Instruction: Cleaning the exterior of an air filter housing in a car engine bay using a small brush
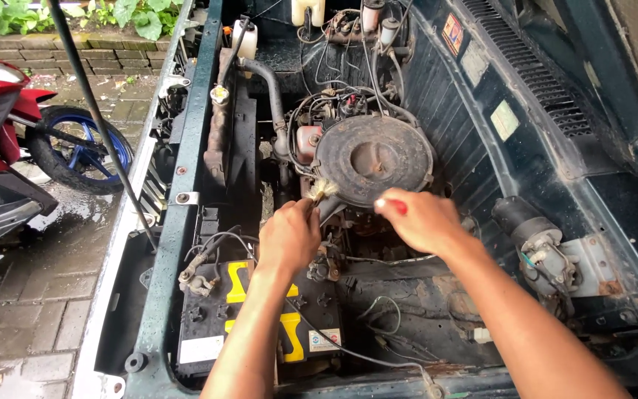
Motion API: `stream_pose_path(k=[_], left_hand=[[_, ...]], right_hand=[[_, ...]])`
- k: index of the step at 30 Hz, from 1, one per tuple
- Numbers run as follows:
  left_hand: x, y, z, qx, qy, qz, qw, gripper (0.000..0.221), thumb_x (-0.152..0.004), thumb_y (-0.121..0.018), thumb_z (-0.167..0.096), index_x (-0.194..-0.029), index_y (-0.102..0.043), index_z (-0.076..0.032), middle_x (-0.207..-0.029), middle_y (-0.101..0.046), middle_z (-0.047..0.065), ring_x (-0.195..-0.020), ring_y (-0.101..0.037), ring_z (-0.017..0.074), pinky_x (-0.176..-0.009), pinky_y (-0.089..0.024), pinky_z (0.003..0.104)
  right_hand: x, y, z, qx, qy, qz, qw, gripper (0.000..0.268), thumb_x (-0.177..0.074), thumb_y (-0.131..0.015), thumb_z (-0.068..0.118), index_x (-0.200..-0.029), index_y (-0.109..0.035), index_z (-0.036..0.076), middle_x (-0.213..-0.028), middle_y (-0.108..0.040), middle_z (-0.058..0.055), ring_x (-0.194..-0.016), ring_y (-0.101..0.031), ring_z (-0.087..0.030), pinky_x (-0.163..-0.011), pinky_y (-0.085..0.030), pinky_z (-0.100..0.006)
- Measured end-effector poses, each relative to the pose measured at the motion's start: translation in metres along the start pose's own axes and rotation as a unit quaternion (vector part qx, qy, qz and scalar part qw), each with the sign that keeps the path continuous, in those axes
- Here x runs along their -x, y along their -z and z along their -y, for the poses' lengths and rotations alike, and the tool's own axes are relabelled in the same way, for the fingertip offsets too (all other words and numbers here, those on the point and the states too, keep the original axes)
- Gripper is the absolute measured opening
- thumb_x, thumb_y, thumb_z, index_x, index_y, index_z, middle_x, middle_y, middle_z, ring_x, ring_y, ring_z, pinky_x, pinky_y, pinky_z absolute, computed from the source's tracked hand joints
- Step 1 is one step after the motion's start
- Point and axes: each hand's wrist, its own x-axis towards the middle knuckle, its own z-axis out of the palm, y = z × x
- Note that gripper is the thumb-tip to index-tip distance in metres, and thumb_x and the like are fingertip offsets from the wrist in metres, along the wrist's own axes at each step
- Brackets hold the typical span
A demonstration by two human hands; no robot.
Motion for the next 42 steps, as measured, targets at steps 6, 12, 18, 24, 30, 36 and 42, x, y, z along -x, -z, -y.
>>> stream_pose_path(k=[6, 12, 18, 24, 30, 36, 42], left_hand=[[0.003, 0.0, -0.004, -0.005, -0.02, 0.003, 1.0, 0.037, -0.099, -0.052, -0.035, -0.126, -0.072, -0.019, -0.104, -0.073, 0.01, -0.095, -0.074, 0.0428, -0.088, -0.06, 0.056], [0.007, 0.006, -0.009, -0.005, -0.027, 0.012, 1.0, 0.038, -0.098, -0.052, -0.032, -0.128, -0.071, -0.019, -0.107, -0.074, 0.011, -0.095, -0.074, 0.0436, -0.088, -0.059, 0.056], [0.009, 0.01, -0.01, 0.01, -0.04, 0.012, 0.999, 0.04, -0.099, -0.052, -0.031, -0.13, -0.07, -0.015, -0.111, -0.074, 0.012, -0.096, -0.074, 0.0441, -0.088, -0.059, 0.056], [0.011, 0.011, -0.013, 0.008, -0.052, 0.008, 0.999, 0.04, -0.1, -0.052, -0.031, -0.13, -0.07, -0.014, -0.115, -0.073, 0.013, -0.098, -0.074, 0.045, -0.09, -0.058, 0.057], [0.011, 0.008, -0.012, 0.02, -0.057, 0.003, 0.998, 0.045, -0.102, -0.049, -0.037, -0.138, -0.064, -0.016, -0.116, -0.07, 0.015, -0.098, -0.072, 0.0484, -0.089, -0.057, 0.06], [0.027, 0.026, -0.029, 0.048, -0.082, -0.004, 0.996, 0.043, -0.104, -0.043, -0.024, -0.142, -0.061, -0.016, -0.115, -0.069, 0.019, -0.1, -0.069, 0.0531, -0.089, -0.056, 0.063], [0.019, 0.018, -0.02, 0.055, -0.083, -0.028, 0.995, 0.039, -0.101, -0.043, -0.023, -0.131, -0.066, -0.023, -0.107, -0.067, 0.013, -0.092, -0.071, 0.0496, -0.084, -0.058, 0.059]], right_hand=[[-0.039, -0.031, -0.068, 0.084, 0.008, -0.113, 0.99, 0.029, -0.098, -0.045, 0.048, -0.105, -0.066, 0.028, -0.095, -0.074, -0.008, -0.094, -0.073, -0.037, -0.089, -0.055, -0.049], [0.014, -0.007, 0.004, -0.18, 0.09, 0.053, 0.978, 0.025, -0.094, -0.056, 0.032, -0.102, -0.074, 0.019, -0.075, -0.076, -0.019, -0.081, -0.075, -0.035, -0.083, -0.056, -0.042], [0.008, 0.003, -0.002, 0.034, 0.049, 0.024, 0.998, 0.032, -0.097, -0.047, 0.048, -0.115, -0.072, 0.038, -0.105, -0.078, -0.01, -0.105, -0.071, -0.038, -0.097, -0.052, -0.048], [-0.02, -0.015, -0.047, 0.131, 0.026, -0.16, 0.978, 0.03, -0.1, -0.045, 0.051, -0.111, -0.067, 0.033, -0.096, -0.072, -0.003, -0.09, -0.074, -0.033, -0.088, -0.055, -0.045], [0.005, -0.013, -0.027, 0.116, 0.072, -0.098, 0.986, 0.03, -0.102, -0.044, 0.046, -0.118, -0.065, 0.032, -0.113, -0.069, -0.003, -0.093, -0.073, -0.036, -0.089, -0.055, -0.047], [0.012, -0.008, -0.015, 0.087, 0.071, -0.042, 0.993, 0.033, -0.103, -0.044, 0.042, -0.126, -0.062, 0.026, -0.116, -0.065, -0.008, -0.091, -0.073, -0.039, -0.088, -0.054, -0.048], [0.028, 0.005, -0.007, 0.081, 0.051, -0.058, 0.994, 0.041, -0.104, -0.04, 0.048, -0.136, -0.055, 0.028, -0.13, -0.06, -0.01, -0.099, -0.071, -0.045, -0.094, -0.052, -0.053]])
